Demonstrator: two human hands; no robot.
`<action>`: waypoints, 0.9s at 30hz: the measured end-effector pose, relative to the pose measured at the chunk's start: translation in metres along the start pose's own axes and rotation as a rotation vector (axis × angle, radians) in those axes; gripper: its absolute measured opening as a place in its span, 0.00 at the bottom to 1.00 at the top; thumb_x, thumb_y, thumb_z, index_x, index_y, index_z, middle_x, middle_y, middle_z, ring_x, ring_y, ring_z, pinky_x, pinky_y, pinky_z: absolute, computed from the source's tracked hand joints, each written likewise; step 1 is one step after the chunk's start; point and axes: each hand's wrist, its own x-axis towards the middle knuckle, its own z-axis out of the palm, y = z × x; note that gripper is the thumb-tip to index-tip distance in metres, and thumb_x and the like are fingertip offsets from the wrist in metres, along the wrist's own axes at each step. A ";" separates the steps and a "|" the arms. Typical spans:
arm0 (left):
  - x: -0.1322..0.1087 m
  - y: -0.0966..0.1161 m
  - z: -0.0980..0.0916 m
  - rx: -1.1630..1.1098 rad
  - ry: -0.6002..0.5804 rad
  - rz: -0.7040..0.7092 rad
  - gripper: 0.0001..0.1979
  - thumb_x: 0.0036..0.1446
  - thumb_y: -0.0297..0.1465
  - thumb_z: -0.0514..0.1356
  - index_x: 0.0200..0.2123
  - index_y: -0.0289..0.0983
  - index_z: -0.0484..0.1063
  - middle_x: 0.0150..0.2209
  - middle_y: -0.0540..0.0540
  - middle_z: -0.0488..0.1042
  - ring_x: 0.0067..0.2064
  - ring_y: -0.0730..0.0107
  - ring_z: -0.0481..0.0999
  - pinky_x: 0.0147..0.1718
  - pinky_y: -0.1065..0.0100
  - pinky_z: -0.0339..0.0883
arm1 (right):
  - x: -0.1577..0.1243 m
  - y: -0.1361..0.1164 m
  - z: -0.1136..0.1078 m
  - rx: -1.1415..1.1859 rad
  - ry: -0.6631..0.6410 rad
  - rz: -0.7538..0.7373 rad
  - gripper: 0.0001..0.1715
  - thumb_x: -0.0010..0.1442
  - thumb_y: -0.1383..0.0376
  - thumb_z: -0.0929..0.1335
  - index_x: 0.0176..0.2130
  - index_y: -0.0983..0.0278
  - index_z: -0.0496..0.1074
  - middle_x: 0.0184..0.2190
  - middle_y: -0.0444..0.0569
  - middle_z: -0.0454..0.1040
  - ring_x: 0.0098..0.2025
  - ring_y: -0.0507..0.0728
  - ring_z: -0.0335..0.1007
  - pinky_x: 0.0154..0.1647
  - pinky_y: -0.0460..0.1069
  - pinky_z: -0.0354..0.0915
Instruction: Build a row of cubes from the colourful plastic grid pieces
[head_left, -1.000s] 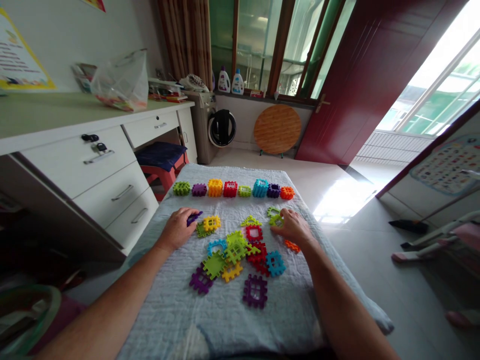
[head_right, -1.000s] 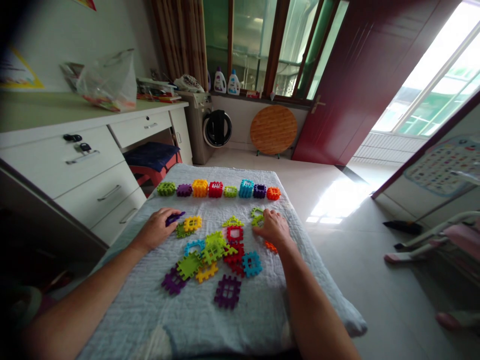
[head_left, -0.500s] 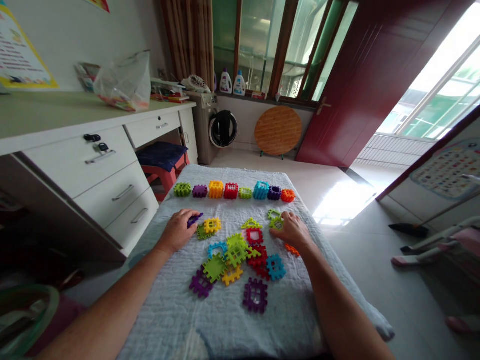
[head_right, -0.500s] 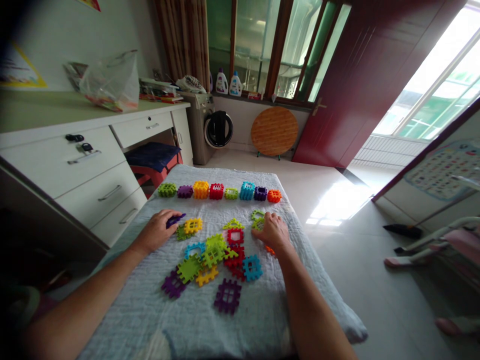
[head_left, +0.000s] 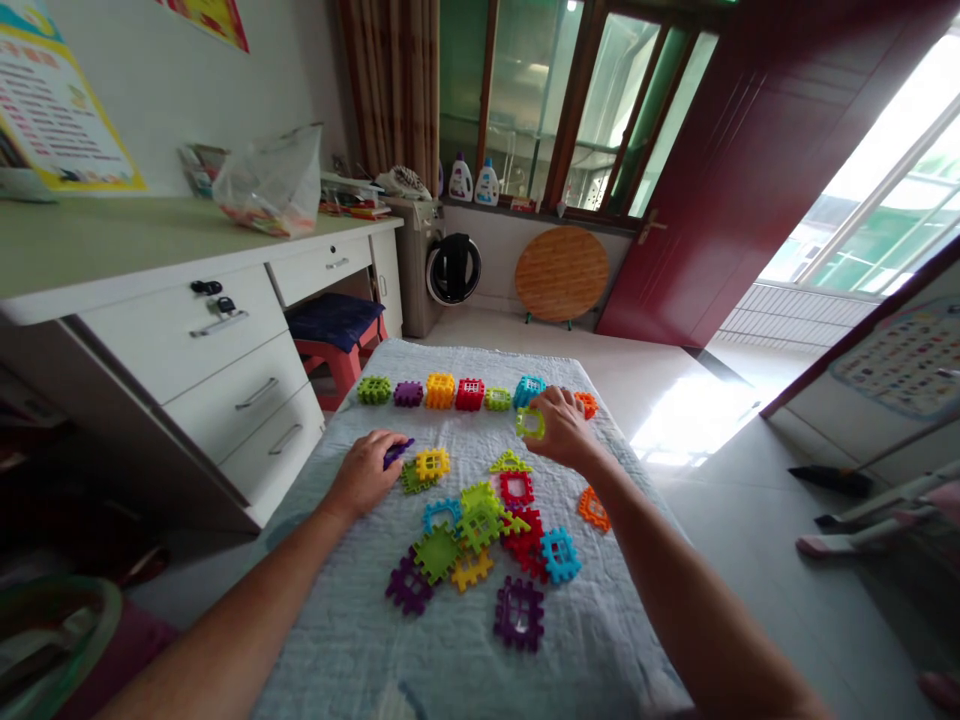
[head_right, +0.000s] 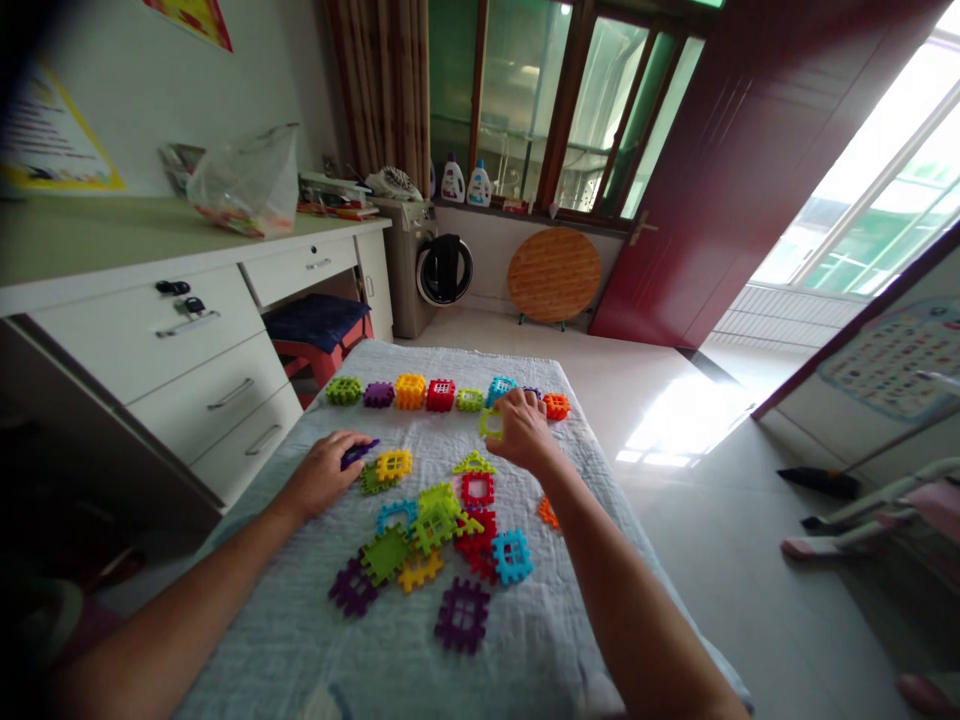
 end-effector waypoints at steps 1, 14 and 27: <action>0.000 0.000 0.000 -0.002 -0.004 -0.003 0.15 0.50 0.30 0.55 0.43 0.38 0.72 0.44 0.42 0.73 0.47 0.58 0.71 0.51 0.56 0.63 | 0.013 -0.002 0.001 -0.009 0.001 -0.022 0.29 0.47 0.53 0.70 0.48 0.60 0.69 0.49 0.53 0.64 0.50 0.64 0.55 0.51 0.55 0.53; -0.001 0.005 -0.006 -0.012 -0.033 -0.016 0.14 0.51 0.29 0.55 0.42 0.38 0.72 0.44 0.43 0.73 0.47 0.57 0.71 0.51 0.56 0.63 | 0.114 -0.001 0.044 -0.094 -0.207 -0.018 0.32 0.43 0.56 0.71 0.50 0.57 0.70 0.61 0.50 0.54 0.62 0.67 0.37 0.61 0.66 0.29; -0.001 0.006 -0.005 -0.017 -0.025 -0.034 0.14 0.51 0.29 0.55 0.42 0.38 0.72 0.44 0.43 0.73 0.48 0.58 0.70 0.52 0.56 0.62 | 0.120 0.002 0.054 -0.108 -0.278 -0.014 0.34 0.45 0.56 0.70 0.53 0.56 0.69 0.61 0.52 0.54 0.64 0.69 0.36 0.60 0.69 0.28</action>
